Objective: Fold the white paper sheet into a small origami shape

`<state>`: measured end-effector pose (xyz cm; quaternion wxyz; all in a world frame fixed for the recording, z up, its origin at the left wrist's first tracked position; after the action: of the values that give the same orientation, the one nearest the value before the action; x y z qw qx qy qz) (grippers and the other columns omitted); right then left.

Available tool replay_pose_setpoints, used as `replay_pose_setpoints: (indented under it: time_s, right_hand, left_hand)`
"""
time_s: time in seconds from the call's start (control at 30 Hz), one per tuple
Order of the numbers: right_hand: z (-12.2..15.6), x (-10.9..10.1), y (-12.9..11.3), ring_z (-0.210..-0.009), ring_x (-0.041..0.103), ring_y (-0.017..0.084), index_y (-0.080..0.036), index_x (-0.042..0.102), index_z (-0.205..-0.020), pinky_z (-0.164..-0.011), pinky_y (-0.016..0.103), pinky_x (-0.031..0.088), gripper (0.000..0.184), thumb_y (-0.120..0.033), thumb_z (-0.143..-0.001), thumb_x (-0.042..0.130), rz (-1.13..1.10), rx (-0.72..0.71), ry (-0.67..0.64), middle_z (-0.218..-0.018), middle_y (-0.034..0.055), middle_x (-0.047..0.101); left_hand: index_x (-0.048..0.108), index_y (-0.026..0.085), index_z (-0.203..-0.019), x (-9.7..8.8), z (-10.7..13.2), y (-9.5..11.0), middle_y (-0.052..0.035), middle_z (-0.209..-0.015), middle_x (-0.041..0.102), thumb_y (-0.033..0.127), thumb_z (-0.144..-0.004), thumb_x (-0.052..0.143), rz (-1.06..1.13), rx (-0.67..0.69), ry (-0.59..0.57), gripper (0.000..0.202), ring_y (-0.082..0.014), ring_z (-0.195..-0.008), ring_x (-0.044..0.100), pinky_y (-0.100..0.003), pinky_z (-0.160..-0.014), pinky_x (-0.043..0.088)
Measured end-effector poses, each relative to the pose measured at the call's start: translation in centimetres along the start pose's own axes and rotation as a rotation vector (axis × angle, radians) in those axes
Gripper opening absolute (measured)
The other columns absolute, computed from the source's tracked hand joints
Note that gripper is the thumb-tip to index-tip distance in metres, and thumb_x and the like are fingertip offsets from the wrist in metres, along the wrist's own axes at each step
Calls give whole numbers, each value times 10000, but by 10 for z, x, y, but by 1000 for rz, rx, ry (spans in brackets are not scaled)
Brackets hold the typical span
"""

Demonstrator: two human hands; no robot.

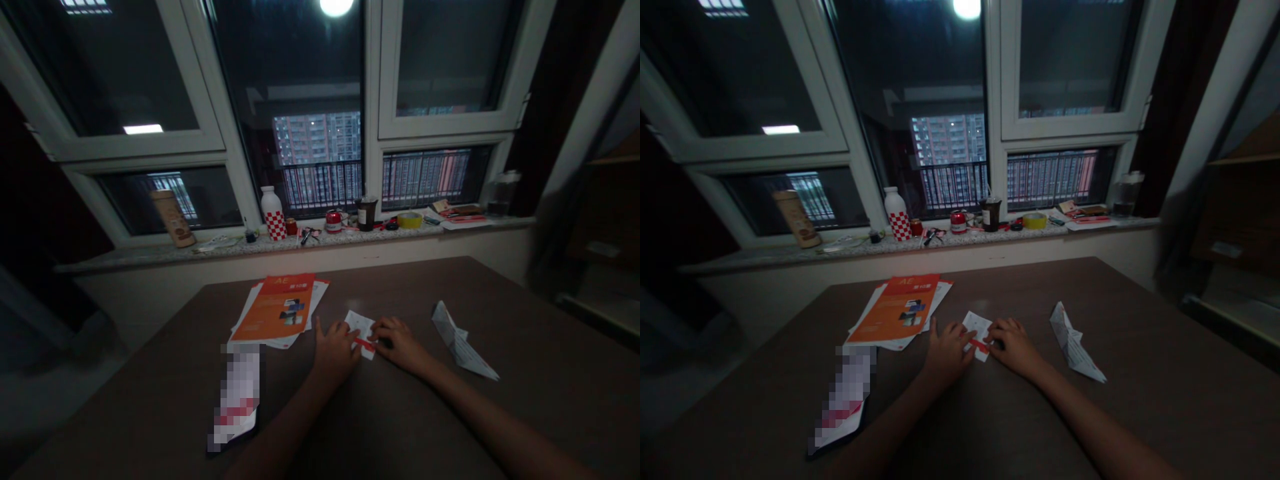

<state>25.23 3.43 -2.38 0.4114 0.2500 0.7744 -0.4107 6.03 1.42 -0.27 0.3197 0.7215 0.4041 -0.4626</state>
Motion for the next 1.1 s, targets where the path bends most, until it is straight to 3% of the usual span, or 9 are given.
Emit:
replay_pose_setpoints:
  time_s: [0.57,0.7,0.8,0.9,1.1]
  right_hand:
    - [0,0,-1,-1064,503,223,-269,659,-916,-996,413,335,87,-263,-859,593,35,-10,-13,-1102,22,605]
    - [2,-3,-4,-1060,501,220,-268,660,-905,-996,408,327,86,-242,-848,601,24,-19,-3,-1077,17,607]
    - [3,-5,-8,-1030,505,218,-260,664,-862,-972,393,340,48,-271,-845,621,7,-32,-17,-1024,15,610]
    - [3,-6,-9,-1022,512,219,-243,664,-826,-964,391,345,42,-274,-837,637,-19,-31,-23,-988,20,606]
    - [2,-5,-8,-997,513,215,-236,669,-826,-922,378,376,73,-296,-847,634,-40,-43,-30,-967,24,599]
  left_hand:
    - [603,278,-1233,12,-9,-6,-65,-1151,646,421,-872,559,-20,-9,53,390,-310,-1180,494,-714,-1089,115]
    - [612,285,-1209,15,-8,-9,-64,-1268,608,428,-884,561,15,-1,69,359,-326,-1276,425,-710,-1095,105]
    - [634,272,-1158,16,-5,-10,-55,-1298,594,428,-906,543,36,10,51,310,-309,-1309,400,-675,-1112,132]
    - [645,274,-1132,15,-4,-10,-44,-1206,638,410,-930,518,35,-18,20,274,-289,-1273,441,-642,-1113,179]
    - [625,313,-1202,8,-2,-7,-41,-1231,622,435,-921,521,-41,-72,-2,324,-330,-1253,434,-668,-1091,171]
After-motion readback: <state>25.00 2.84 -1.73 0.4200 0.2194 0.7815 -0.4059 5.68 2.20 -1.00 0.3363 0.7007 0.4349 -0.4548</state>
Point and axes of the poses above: each hand's wrist, its own z-axis away from the middle knuckle, its own x-axis out of the palm, y = z × x, the point moved 2 cm from there along -z, towards the middle knuckle
